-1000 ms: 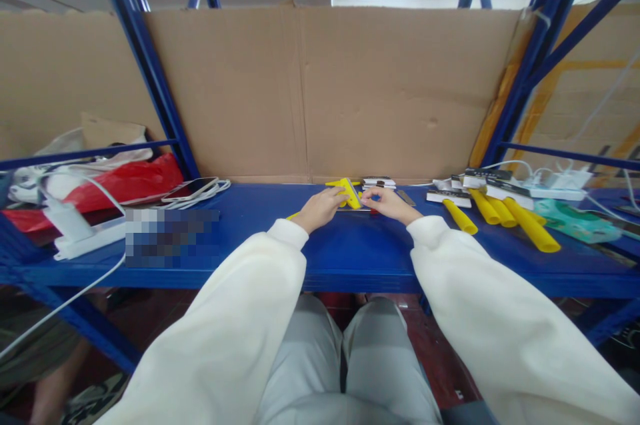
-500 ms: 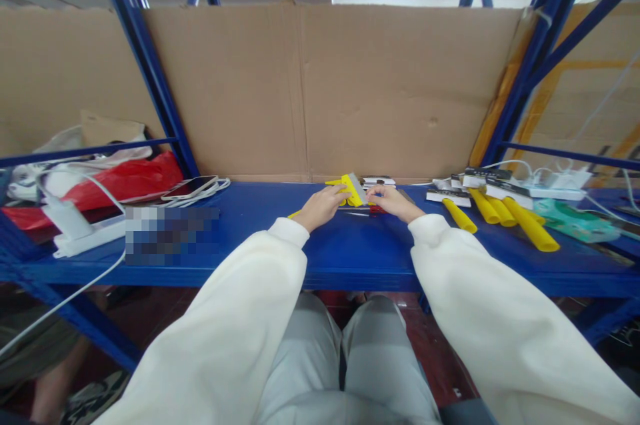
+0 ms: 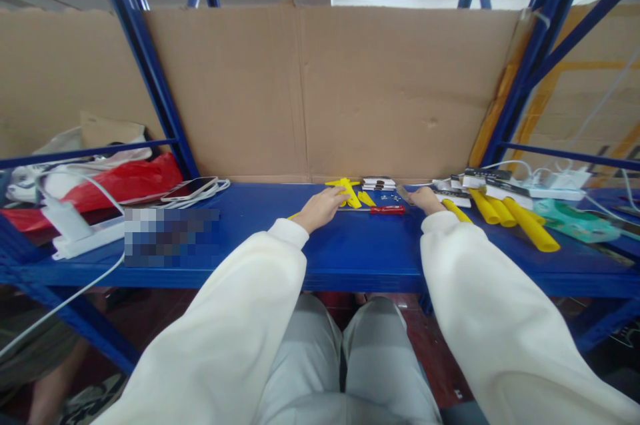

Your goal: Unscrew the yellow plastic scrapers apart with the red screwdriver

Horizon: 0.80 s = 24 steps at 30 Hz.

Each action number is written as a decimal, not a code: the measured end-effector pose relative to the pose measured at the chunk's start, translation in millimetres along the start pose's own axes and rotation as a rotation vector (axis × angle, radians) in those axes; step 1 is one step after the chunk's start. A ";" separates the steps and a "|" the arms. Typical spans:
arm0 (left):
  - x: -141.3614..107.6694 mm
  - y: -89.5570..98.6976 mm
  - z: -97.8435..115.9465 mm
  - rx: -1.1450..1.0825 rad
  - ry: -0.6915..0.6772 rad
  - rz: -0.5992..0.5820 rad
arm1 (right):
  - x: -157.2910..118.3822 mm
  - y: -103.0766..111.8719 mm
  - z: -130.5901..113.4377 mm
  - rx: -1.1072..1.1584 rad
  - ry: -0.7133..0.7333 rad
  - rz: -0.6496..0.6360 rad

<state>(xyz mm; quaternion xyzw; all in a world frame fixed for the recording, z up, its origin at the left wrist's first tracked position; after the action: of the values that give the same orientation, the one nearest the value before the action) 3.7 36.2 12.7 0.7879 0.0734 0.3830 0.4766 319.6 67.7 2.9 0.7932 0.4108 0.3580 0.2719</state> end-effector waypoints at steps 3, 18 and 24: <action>0.1 0.3 0.7 0.006 -0.010 0.002 | -0.8 0.8 0.4 -0.043 -0.112 -0.023; -0.2 -1.8 0.1 -0.012 -0.037 0.017 | -11.0 8.5 -4.7 -0.141 -0.235 -0.024; 0.0 -2.6 0.2 -0.037 -0.042 0.034 | -14.8 7.9 -12.7 -0.245 -0.091 -0.015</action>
<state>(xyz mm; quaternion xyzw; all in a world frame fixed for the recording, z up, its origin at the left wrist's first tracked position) 4.5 37.5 10.5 0.7879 0.0431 0.3757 0.4860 307.1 52.8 11.1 0.7665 0.3571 0.3671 0.3876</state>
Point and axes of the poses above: each hand's wrist, its own x-axis towards the middle knuckle, its own y-axis out of the back of the hand, z = x × y, the point moved 3 cm from there along x, towards the middle knuckle, and after that the axes turned 4 degrees about x, right-handed, at the moved point
